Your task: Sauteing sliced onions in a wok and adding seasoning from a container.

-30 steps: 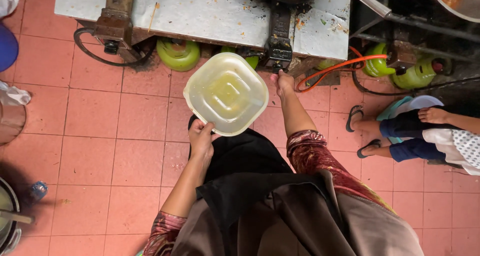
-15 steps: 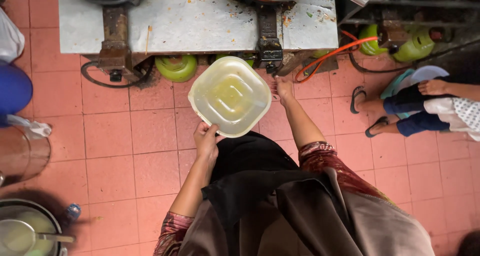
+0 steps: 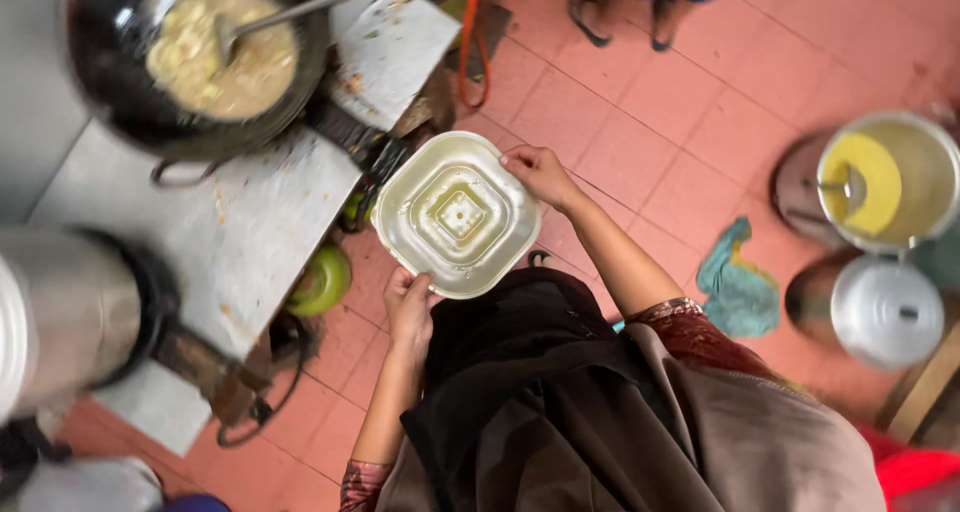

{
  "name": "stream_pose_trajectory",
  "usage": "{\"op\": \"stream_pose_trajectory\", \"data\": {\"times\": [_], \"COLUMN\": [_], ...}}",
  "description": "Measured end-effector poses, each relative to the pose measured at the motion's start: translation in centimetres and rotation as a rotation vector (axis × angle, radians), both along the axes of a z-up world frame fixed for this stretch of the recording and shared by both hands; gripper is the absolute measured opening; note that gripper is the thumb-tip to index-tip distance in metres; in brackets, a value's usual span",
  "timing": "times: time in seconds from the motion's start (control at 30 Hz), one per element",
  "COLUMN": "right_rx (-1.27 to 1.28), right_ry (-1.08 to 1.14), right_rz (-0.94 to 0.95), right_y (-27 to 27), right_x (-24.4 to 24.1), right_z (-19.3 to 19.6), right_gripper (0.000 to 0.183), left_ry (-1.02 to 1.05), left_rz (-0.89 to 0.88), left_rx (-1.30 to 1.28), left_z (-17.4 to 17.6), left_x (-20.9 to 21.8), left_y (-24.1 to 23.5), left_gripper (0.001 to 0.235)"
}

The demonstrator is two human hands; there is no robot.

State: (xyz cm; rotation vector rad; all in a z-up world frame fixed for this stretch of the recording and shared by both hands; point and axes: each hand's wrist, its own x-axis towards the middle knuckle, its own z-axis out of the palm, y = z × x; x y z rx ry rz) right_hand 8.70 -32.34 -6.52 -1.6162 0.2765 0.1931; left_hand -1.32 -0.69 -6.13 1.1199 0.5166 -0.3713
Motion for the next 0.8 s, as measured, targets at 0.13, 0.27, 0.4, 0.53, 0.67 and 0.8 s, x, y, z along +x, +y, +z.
{"op": "stream_pose_trajectory", "data": {"times": [0.13, 0.27, 0.4, 0.53, 0.67, 0.8], "right_rx": [-0.058, -0.057, -0.110, -0.202, -0.176, -0.166], "right_ry": [-0.044, -0.062, -0.133, -0.082, -0.104, -0.102], "right_rz": [-0.281, -0.555, -0.794, -0.994, -1.152, -1.276], "right_y": [-5.6, -12.3, -20.1, -27.6, -33.9, -39.0], "right_x": [-6.1, -13.1, -19.2, -24.7, -28.0, -27.7], "right_z": [1.1, 1.0, 1.1, 4.2, 4.2, 4.2], "right_gripper": [0.024, 0.020, 0.017, 0.014, 0.012, 0.013], "left_ry": [-0.003, -0.007, 0.030, 0.056, 0.062, 0.035], "left_rz": [-0.309, -0.574, -0.775, -0.935, -1.052, -1.167], "left_rx": [-0.012, -0.019, -0.057, -0.104, -0.124, -0.098], "left_z": [0.6, 2.3, 2.4, 4.0, 4.2, 3.3], "left_x": [3.9, 5.9, 6.0, 4.0, 3.6, 5.8], "left_y": [-4.0, -12.9, -23.5, -34.1, -42.5, -49.7], "left_gripper": [0.010, 0.014, 0.016, 0.016, 0.012, 0.009]}}
